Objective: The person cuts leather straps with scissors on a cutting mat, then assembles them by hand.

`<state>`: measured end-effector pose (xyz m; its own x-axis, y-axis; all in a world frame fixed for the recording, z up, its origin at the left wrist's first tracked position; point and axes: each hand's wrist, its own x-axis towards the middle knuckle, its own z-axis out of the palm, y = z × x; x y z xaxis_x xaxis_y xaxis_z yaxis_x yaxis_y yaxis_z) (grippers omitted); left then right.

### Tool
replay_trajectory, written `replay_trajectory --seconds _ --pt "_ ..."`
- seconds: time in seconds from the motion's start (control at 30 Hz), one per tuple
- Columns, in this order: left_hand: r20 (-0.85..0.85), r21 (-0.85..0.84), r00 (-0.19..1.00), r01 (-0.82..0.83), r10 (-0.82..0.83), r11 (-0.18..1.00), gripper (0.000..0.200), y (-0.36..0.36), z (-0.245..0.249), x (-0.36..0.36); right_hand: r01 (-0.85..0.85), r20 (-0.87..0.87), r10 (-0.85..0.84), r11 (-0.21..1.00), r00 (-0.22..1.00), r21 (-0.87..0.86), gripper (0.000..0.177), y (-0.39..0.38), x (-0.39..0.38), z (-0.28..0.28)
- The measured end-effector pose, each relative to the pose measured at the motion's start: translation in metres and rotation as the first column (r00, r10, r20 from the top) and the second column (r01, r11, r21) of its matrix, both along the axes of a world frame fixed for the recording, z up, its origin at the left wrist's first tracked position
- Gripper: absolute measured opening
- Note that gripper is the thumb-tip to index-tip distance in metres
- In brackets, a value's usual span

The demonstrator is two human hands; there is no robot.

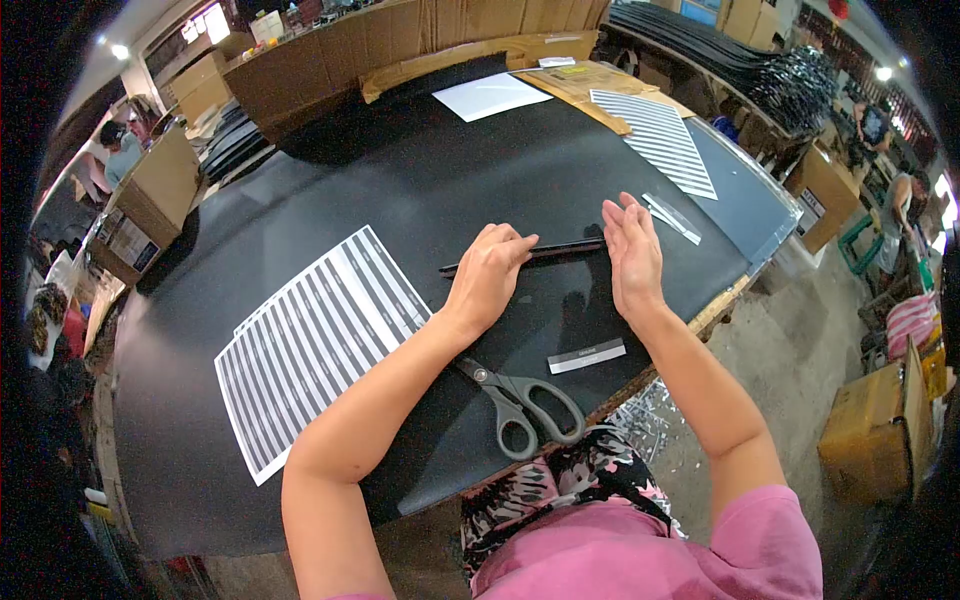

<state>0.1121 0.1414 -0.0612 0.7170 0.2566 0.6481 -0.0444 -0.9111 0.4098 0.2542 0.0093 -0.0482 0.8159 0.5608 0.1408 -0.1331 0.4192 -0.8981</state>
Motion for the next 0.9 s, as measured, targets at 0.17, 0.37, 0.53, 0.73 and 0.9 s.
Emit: replay_trajectory --seconds 0.17,0.37,0.53,0.73,0.9 --pt "0.014 -0.005 1.0 -0.004 0.004 1.0 0.023 0.0 -0.0005 0.0001 -0.066 -0.042 0.067 0.998 0.997 0.012 0.053 0.0007 -0.0025 0.001" --pt "0.013 0.0 1.0 -0.004 0.004 1.0 0.023 0.0005 -0.0008 -0.0004 -0.053 0.003 0.053 0.998 0.999 0.042 0.052 0.0014 -0.0048 0.0" --pt "0.01 -0.007 1.0 0.001 0.0 1.0 0.024 0.0014 -0.0019 -0.0004 -0.082 -0.001 0.082 0.995 0.997 0.06 0.049 0.0016 -0.0058 0.0021" --pt "0.025 0.004 1.0 -0.003 0.003 1.0 0.023 0.0011 -0.0025 0.0003 -0.113 -0.016 0.114 0.991 0.993 0.065 0.049 0.0012 -0.0064 0.002" --pt "0.031 0.016 1.0 -0.007 0.006 1.0 0.023 0.0007 -0.0028 0.0002 -0.128 -0.017 0.13 0.99 0.991 0.058 0.048 0.0015 -0.0088 0.0046"
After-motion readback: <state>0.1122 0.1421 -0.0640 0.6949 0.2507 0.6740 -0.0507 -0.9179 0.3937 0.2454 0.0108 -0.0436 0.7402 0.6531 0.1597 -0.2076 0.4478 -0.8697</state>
